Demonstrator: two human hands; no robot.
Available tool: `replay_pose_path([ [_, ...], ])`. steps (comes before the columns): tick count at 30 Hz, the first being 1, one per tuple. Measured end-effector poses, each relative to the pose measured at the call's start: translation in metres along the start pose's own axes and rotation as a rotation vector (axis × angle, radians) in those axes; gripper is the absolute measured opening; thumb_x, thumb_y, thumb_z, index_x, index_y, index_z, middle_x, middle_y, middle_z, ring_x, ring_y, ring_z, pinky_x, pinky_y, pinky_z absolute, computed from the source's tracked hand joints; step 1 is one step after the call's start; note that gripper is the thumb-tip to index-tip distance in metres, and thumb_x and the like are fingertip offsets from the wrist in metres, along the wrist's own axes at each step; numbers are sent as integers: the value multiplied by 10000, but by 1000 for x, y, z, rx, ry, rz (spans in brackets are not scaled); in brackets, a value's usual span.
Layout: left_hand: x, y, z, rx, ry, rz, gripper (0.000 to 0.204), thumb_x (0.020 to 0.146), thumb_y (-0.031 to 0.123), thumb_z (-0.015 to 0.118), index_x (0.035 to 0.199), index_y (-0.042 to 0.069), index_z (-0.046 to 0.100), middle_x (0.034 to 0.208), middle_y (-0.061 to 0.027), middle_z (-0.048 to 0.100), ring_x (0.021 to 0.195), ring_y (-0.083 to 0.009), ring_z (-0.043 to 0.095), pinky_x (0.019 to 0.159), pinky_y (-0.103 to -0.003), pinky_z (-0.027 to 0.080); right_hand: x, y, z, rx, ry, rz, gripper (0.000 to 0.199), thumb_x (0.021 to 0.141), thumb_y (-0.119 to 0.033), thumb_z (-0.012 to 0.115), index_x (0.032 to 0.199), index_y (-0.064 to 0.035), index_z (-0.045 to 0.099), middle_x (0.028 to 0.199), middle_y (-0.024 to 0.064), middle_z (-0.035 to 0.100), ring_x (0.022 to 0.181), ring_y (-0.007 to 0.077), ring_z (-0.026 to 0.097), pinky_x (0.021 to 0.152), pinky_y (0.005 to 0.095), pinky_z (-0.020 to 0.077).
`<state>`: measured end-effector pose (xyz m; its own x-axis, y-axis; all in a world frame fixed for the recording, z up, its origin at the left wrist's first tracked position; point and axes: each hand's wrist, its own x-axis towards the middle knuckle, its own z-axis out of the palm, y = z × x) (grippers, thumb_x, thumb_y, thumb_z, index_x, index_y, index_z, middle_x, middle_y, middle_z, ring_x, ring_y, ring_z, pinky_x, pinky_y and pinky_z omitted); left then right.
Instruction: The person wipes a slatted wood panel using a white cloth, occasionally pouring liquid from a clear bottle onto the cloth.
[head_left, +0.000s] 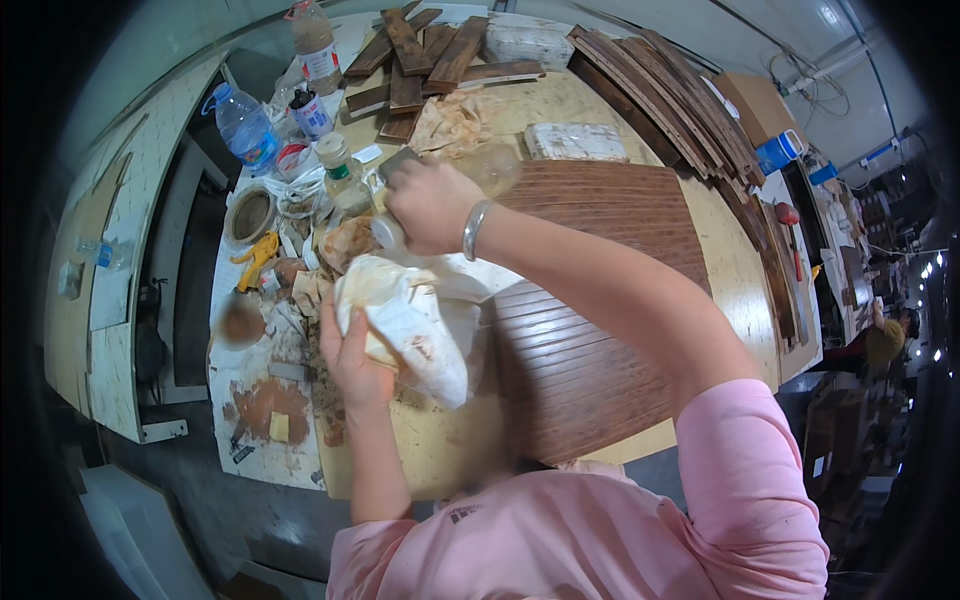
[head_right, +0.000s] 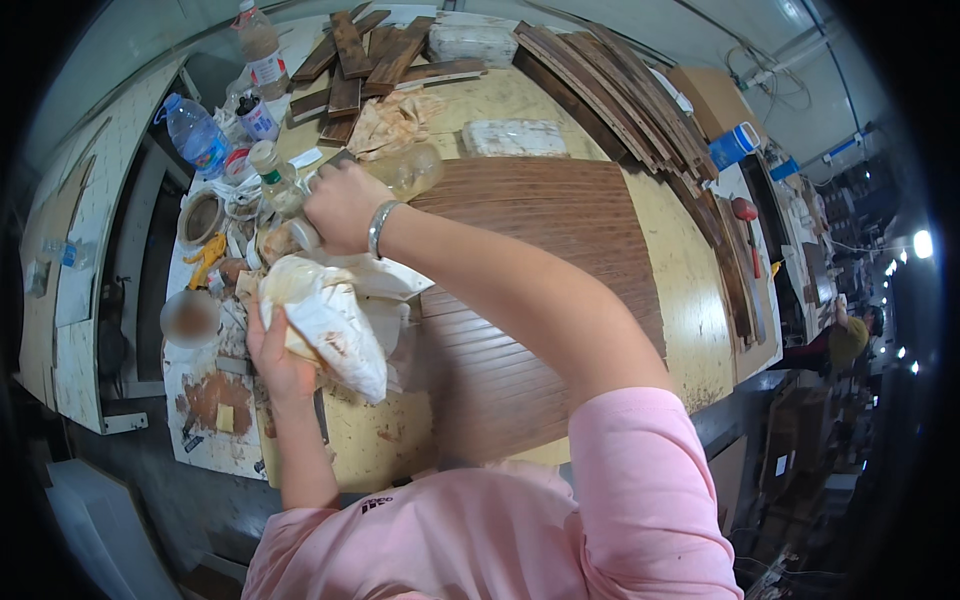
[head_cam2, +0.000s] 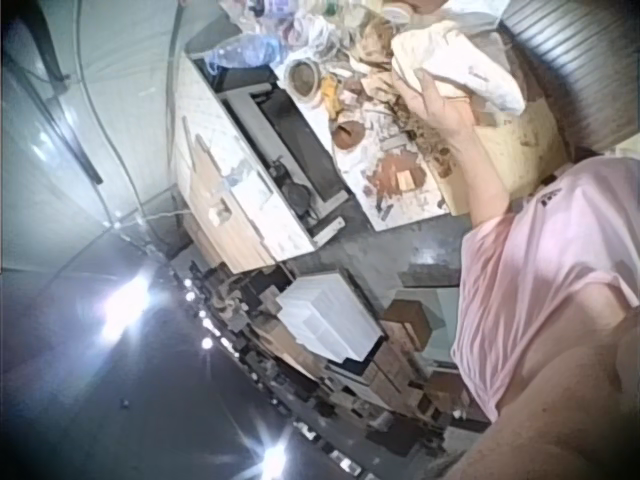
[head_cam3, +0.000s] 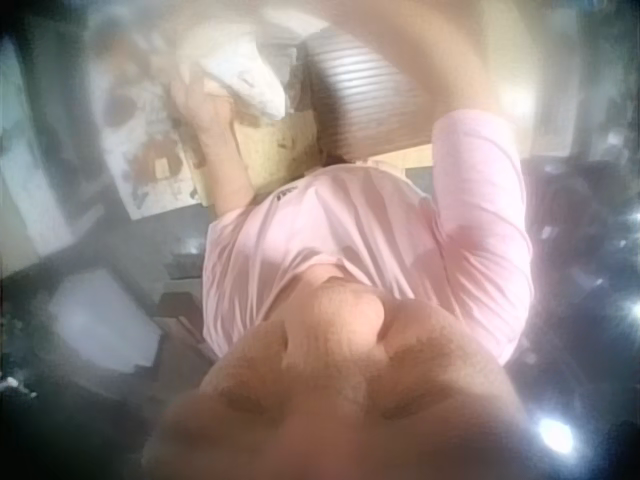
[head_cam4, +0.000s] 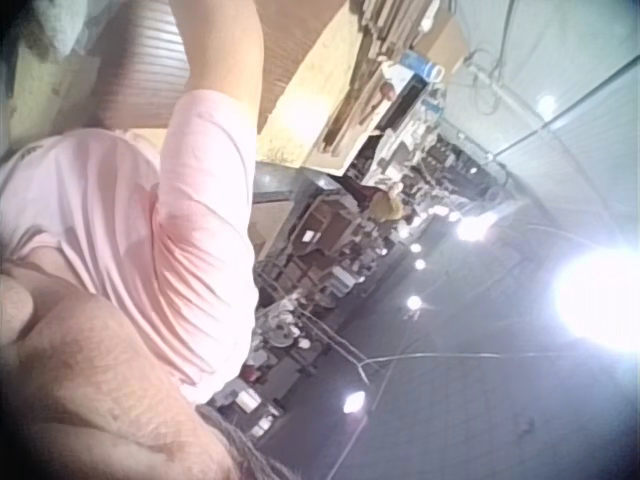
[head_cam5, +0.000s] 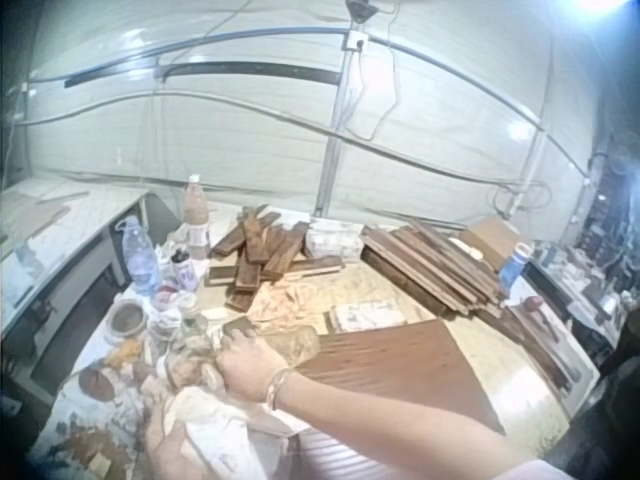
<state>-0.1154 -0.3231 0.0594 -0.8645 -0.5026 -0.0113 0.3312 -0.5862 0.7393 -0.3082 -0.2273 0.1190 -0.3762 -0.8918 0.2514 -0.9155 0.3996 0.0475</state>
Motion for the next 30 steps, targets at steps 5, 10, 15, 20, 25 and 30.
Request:
replay_pose_path([
  [5, -5, 33, -12, 111, 43, 129, 475, 968, 24, 484, 1417, -50, 349, 1332, -199, 522, 1209, -292, 554, 1034, -419, 453, 23, 1, 1, 732, 450, 556, 268, 641, -196, 779, 845, -30, 725, 889, 151, 719, 840, 326, 682, 770, 400, 546],
  [10, -14, 51, 0, 212, 26, 227, 499, 962, 18, 485, 1428, -62, 324, 1349, -215, 504, 1214, -306, 550, 1039, -428, 448, 4, 6, 39, 1149, 456, 738, 328, 677, -210, 858, 902, -17, 716, 845, 104, 734, 765, 182, 690, 754, 321, 548],
  [15, -28, 18, 35, 815, -394, 105, 477, 909, -19, 576, 1368, -46, 448, 1238, -140, 579, 1121, -187, 575, 975, -329, 462, -59, 34, 55, 1025, 164, 519, 691, 760, -408, 818, 1280, -12, 594, 1180, 206, 666, 1113, 308, 628, 973, 379, 481],
  [20, -60, -53, 95, 958, -925, -212, 525, 843, -67, 576, 1355, 21, 499, 1364, -168, 550, 1247, -259, 553, 1039, -392, 431, -227, 77, 15, 524, 288, 674, 702, 793, -488, 737, 1244, 34, 608, 1174, 242, 654, 1121, 385, 606, 990, 427, 467],
  [25, -77, -109, 78, 1400, -1548, 315, 597, 757, -70, 544, 1345, 23, 504, 1442, -178, 474, 1366, -338, 413, 1128, -505, 318, -446, 88, -22, 126, 183, 1186, 635, 875, -457, 657, 1282, 24, 587, 1285, 236, 582, 1208, 386, 521, 1062, 430, 398],
  [30, -79, -210, 159, 1252, -1518, 479, 537, 774, -88, 531, 1299, 20, 540, 1421, -126, 517, 1363, -326, 429, 1135, -492, 317, -502, 72, 7, 26, 185, 1290, 672, 880, -453, 645, 1356, 2, 516, 1393, 231, 485, 1225, 414, 481, 1066, 444, 390],
])
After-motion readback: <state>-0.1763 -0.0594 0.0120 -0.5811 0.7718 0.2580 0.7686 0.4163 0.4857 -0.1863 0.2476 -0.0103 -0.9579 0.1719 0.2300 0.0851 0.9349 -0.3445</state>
